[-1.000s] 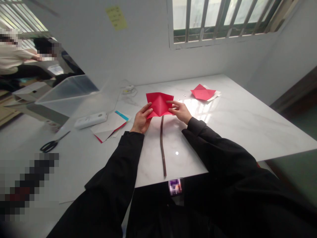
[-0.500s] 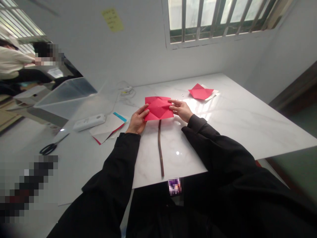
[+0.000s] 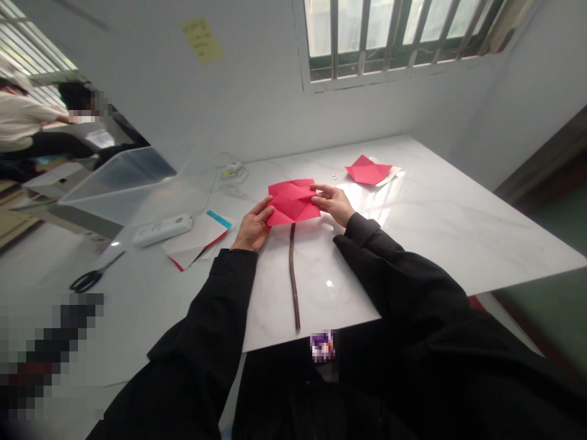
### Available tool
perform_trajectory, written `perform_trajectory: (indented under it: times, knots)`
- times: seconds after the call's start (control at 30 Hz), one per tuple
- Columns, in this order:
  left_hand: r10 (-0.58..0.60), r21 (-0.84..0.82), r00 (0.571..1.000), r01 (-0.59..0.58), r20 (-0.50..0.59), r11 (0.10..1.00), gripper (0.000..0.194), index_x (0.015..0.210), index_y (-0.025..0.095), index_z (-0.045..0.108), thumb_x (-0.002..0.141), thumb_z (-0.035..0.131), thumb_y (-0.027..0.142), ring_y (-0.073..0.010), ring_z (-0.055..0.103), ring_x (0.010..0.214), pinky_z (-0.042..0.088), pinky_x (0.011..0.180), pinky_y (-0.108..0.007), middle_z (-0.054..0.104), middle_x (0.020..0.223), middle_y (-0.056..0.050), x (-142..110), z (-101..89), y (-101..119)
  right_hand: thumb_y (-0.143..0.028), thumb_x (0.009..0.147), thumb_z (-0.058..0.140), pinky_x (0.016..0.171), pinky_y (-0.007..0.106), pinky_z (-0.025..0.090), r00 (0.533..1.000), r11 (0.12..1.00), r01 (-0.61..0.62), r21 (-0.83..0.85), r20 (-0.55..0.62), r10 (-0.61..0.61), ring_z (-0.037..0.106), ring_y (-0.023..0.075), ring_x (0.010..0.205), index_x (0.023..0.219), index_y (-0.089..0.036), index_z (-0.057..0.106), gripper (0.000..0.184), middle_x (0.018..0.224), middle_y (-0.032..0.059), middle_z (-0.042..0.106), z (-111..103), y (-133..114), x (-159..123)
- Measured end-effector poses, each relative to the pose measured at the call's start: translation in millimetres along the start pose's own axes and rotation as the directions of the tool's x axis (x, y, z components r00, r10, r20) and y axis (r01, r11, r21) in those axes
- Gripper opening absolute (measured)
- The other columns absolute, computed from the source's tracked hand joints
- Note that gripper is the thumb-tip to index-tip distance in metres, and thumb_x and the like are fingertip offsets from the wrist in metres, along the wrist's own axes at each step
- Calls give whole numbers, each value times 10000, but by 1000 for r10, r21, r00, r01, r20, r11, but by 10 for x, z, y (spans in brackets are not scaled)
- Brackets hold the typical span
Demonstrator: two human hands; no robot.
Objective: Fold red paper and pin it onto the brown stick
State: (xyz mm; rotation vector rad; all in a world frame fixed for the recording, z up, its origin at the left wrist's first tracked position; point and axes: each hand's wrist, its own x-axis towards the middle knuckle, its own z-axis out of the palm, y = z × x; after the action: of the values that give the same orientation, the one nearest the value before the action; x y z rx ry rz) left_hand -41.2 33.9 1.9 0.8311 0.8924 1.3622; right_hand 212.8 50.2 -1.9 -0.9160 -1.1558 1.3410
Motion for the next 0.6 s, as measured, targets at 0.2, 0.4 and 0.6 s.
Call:
perform_trajectory:
  times: [0.2, 0.4, 0.6]
  knots:
    - [1, 26, 1000, -1, 30, 1000, 469, 1246, 179, 702, 800, 841, 209, -203, 765, 1030, 594, 988, -316, 797, 1120, -96, -77, 30, 105, -331, 663, 937, 708, 312, 632, 1000, 995, -21, 96, 7, 21, 742, 179, 773, 1248, -203, 715, 639, 913, 34, 792, 49, 138, -28]
    - [-95, 46, 990, 91, 108, 995, 422, 1156, 139, 721, 841, 795, 411, -324, 747, 1166, 605, 1039, -453, 789, 1141, -170, -190, 94, 186, -323, 634, 960, 756, 361, 651, 998, 989, -60, 138, 23, 57, 762, 212, 801, 1417, -218, 616, 862, 907, 28, 814, 84, 149, -62]
    - [-68, 90, 997, 64, 33, 994, 373, 1124, 153, 756, 826, 807, 371, -341, 757, 1145, 618, 1019, -473, 792, 1174, -160, -242, 78, 182, -368, 630, 965, 843, 403, 635, 997, 995, -14, 97, 79, 6, 764, 223, 823, 1239, -198, 720, 677, 883, 42, 813, 121, 149, -88]
